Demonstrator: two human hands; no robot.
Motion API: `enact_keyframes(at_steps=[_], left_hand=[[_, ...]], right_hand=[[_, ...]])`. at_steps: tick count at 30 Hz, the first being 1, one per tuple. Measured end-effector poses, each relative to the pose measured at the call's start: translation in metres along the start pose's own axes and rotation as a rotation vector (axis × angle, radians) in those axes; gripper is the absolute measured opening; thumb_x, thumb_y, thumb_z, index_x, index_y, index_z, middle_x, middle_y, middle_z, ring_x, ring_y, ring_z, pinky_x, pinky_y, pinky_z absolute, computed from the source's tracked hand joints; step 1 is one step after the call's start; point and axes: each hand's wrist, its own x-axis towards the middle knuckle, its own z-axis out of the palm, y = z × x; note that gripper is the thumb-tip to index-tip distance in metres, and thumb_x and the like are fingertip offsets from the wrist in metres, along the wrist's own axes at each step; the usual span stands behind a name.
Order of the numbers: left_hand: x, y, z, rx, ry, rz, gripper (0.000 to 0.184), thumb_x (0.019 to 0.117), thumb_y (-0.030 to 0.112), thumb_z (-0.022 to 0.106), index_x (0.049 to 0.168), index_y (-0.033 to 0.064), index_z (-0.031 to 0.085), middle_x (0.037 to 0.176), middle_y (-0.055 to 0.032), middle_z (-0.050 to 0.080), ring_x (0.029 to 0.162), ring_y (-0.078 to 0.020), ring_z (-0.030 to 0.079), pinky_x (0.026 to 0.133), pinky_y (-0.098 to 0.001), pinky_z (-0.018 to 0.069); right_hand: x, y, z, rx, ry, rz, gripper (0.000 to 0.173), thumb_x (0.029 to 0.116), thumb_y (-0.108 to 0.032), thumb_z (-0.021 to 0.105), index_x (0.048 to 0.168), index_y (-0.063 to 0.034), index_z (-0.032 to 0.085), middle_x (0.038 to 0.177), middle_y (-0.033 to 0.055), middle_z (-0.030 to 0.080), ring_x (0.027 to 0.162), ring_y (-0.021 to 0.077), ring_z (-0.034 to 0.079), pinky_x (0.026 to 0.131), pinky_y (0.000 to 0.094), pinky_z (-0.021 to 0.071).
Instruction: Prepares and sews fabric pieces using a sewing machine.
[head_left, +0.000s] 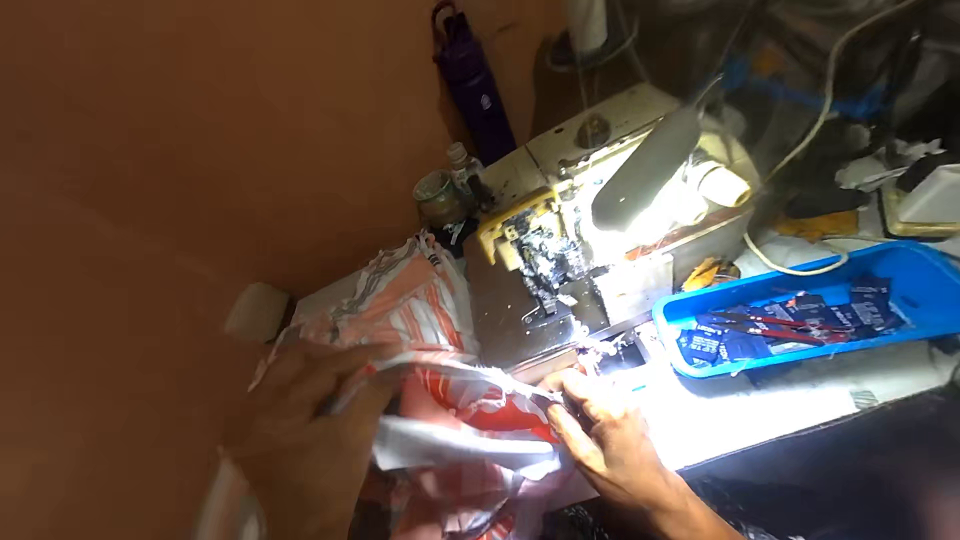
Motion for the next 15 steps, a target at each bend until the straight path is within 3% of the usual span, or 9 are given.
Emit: enact_keyframes(at_steps=[2,4,7,10,15], left_hand=[[0.022,-0.007,0.029,-0.041,-0.004,-0.073,0.022,0.0854,0.021,0.076,0.090,-0.0006,0.074,0.084,0.0028,0.065,0.077,0.0061,0.057,0.071,-0.0112,0.0477],[0.041,-0.003,0.062,-0.108,-0.058,-0.272,0.014,0.0825,0.009,0.078,0.091,-0.0001,0.072,0.081,0.0035,0.063,0.071,0.0051,0.058,0.066,-0.0128,0.0500],[0.051,-0.005,0.104,-0.159,-0.216,-0.551,0.014,0.0819,0.005,0.082,0.085,0.0028,0.069,0.073,0.0008,0.062,0.064,-0.0036,0.057,0.061,-0.0236,0.0499],[0.047,0.005,0.118,-0.178,-0.385,-0.650,0.011,0.0799,-0.006,0.079,0.082,0.0001,0.070,0.069,0.0002,0.063,0.058,-0.0013,0.056,0.056,-0.0192,0.0475],[0.051,0.017,0.119,-0.250,-0.432,-0.744,0.020,0.0837,-0.011,0.069,0.072,0.0053,0.065,0.060,0.0052,0.059,0.050,0.0017,0.050,0.048,-0.0143,0.0422]], right_hand=[[0.005,0.007,-0.007,0.064,0.009,0.065,0.022,0.0980,-0.019,0.054,0.093,-0.0063,0.072,0.069,0.0012,0.065,0.065,0.0070,0.062,0.062,0.0266,0.0486],[0.007,0.020,-0.009,0.199,-0.008,0.142,0.024,0.1005,-0.020,0.054,0.092,-0.0054,0.070,0.071,-0.0009,0.063,0.067,0.0031,0.060,0.064,0.0229,0.0489],[-0.008,0.036,-0.012,0.262,0.010,0.213,0.025,0.0995,-0.018,0.055,0.087,-0.0017,0.069,0.069,0.0002,0.062,0.065,0.0012,0.059,0.062,0.0192,0.0495],[-0.035,0.022,-0.031,0.250,-0.033,0.296,0.021,0.0935,-0.008,0.058,0.081,0.0069,0.067,0.064,0.0067,0.059,0.059,0.0036,0.055,0.058,0.0188,0.0462],[-0.043,0.008,-0.047,0.404,-0.054,0.402,0.018,0.0925,0.001,0.056,0.076,0.0066,0.061,0.065,-0.0001,0.055,0.063,-0.0063,0.049,0.061,0.0114,0.0400]])
